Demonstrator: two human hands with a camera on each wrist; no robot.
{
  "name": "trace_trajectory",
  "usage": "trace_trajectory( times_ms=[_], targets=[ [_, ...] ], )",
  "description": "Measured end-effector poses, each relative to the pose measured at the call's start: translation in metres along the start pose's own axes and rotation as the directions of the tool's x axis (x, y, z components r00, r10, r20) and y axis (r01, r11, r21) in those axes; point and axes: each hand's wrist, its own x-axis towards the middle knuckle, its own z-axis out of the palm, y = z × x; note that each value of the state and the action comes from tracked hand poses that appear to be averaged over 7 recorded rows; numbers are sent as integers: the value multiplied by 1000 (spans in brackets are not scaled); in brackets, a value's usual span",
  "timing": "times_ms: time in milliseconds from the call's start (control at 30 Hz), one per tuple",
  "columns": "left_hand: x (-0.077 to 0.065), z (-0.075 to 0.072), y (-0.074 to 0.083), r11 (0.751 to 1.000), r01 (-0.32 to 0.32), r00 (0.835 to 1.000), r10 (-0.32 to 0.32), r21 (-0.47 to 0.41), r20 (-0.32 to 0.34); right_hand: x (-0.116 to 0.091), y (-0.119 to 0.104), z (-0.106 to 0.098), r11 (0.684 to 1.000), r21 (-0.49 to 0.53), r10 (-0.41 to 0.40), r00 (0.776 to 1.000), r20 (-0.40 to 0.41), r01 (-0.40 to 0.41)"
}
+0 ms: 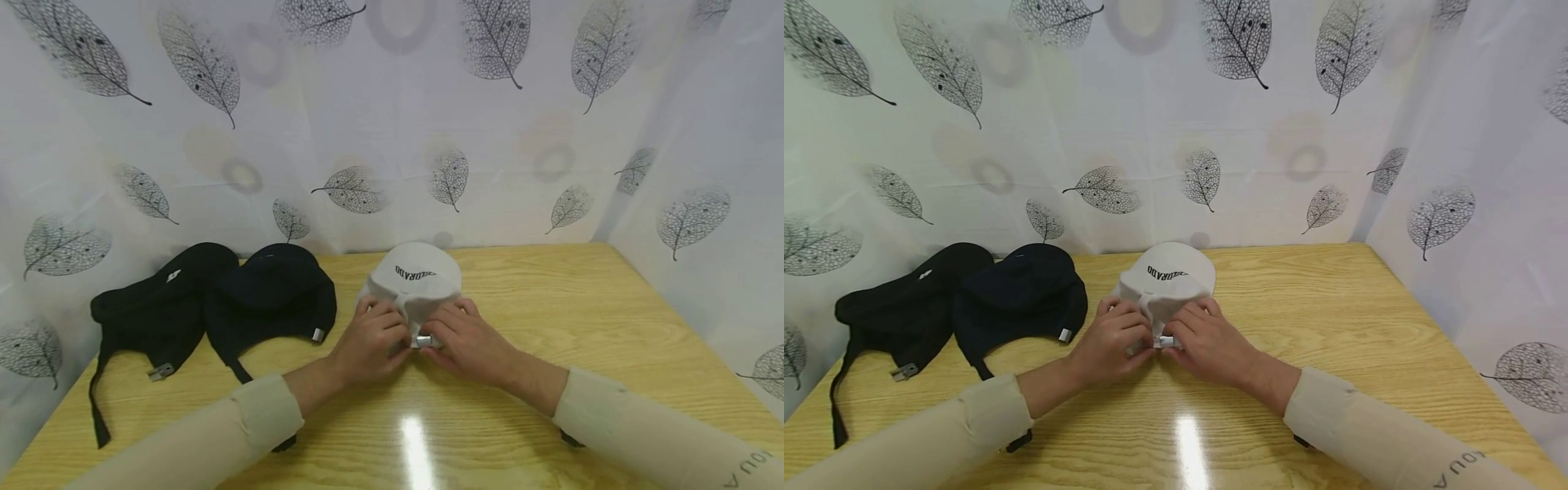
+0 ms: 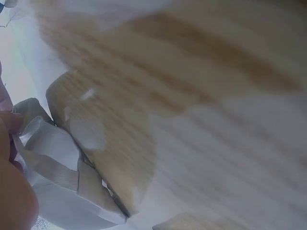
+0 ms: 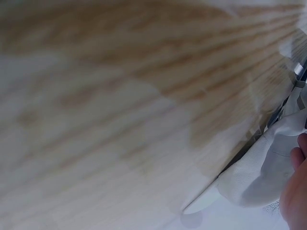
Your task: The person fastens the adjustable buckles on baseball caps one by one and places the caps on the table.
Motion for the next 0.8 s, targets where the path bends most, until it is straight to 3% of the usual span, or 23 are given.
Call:
trace_trajectory(
  times_ms=[433,800],
  targets=[
    [1,2,1,999,4,1000,-4,-47,-15,1,0,1,1000,23,-11,1000,3,11],
    [1,1,2,1000,2,1000,-2,3,0,0,1,-3,999,-35,32,999,3,-32]
  ],
)
